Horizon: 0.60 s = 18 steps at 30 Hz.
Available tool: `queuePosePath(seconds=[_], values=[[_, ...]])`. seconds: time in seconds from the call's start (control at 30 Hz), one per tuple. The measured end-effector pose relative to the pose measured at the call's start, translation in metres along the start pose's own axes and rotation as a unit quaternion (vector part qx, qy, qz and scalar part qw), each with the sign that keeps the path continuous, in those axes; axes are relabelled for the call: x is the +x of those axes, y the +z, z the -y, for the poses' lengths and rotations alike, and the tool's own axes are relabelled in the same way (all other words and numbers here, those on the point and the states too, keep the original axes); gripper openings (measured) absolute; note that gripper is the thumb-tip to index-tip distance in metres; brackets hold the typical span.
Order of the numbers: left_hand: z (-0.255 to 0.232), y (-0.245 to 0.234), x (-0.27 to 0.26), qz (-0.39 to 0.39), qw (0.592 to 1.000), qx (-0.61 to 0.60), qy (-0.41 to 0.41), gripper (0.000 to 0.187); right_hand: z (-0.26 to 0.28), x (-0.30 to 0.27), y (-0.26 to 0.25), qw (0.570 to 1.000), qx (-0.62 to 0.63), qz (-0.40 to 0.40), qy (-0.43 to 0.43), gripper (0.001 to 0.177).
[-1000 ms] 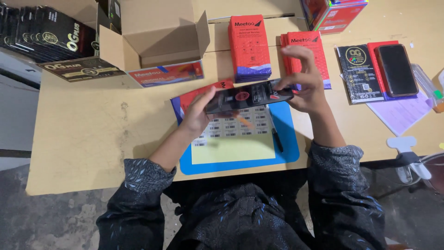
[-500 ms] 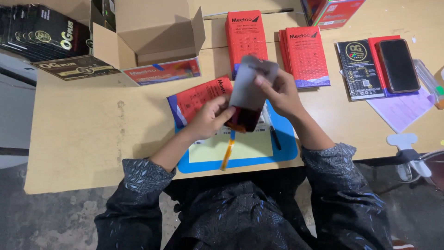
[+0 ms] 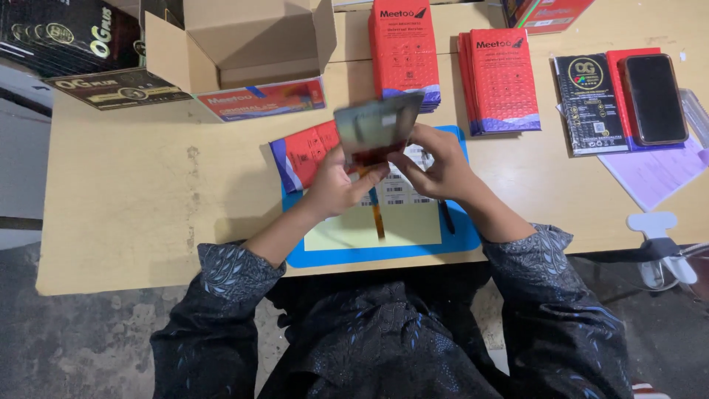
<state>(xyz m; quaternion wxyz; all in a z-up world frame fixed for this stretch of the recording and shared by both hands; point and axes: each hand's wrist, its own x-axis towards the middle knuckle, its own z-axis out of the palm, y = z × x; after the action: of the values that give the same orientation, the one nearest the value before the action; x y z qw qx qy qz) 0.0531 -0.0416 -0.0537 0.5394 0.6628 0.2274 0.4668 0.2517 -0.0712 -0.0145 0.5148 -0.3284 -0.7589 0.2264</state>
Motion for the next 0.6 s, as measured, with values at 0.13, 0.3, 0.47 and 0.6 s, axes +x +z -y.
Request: queuePosePath(seconds=[0.13, 0.3, 0.47, 0.6], values=[[-0.026, 0.003, 0.001, -0.005, 1.000, 0.010, -0.001, 0.019, -0.023, -0.013, -0.004, 0.994, 0.082, -0.012, 0.070, 0.015], [-0.029, 0.007, 0.000, 0.009, 0.998, -0.044, -0.050, 0.021, -0.019, -0.003, -0.003, 0.948, 0.212, -0.030, 0.234, 0.028], [-0.038, 0.000, -0.001, 0.049, 0.994, -0.074, -0.070, 0.027, -0.004, 0.006, -0.005, 0.908, 0.287, -0.062, 0.301, 0.020], [-0.038, -0.006, 0.003, 0.121, 0.986, -0.101, -0.057, 0.034, -0.001, 0.008, -0.005, 0.882, 0.318, -0.075, 0.338, 0.020]])
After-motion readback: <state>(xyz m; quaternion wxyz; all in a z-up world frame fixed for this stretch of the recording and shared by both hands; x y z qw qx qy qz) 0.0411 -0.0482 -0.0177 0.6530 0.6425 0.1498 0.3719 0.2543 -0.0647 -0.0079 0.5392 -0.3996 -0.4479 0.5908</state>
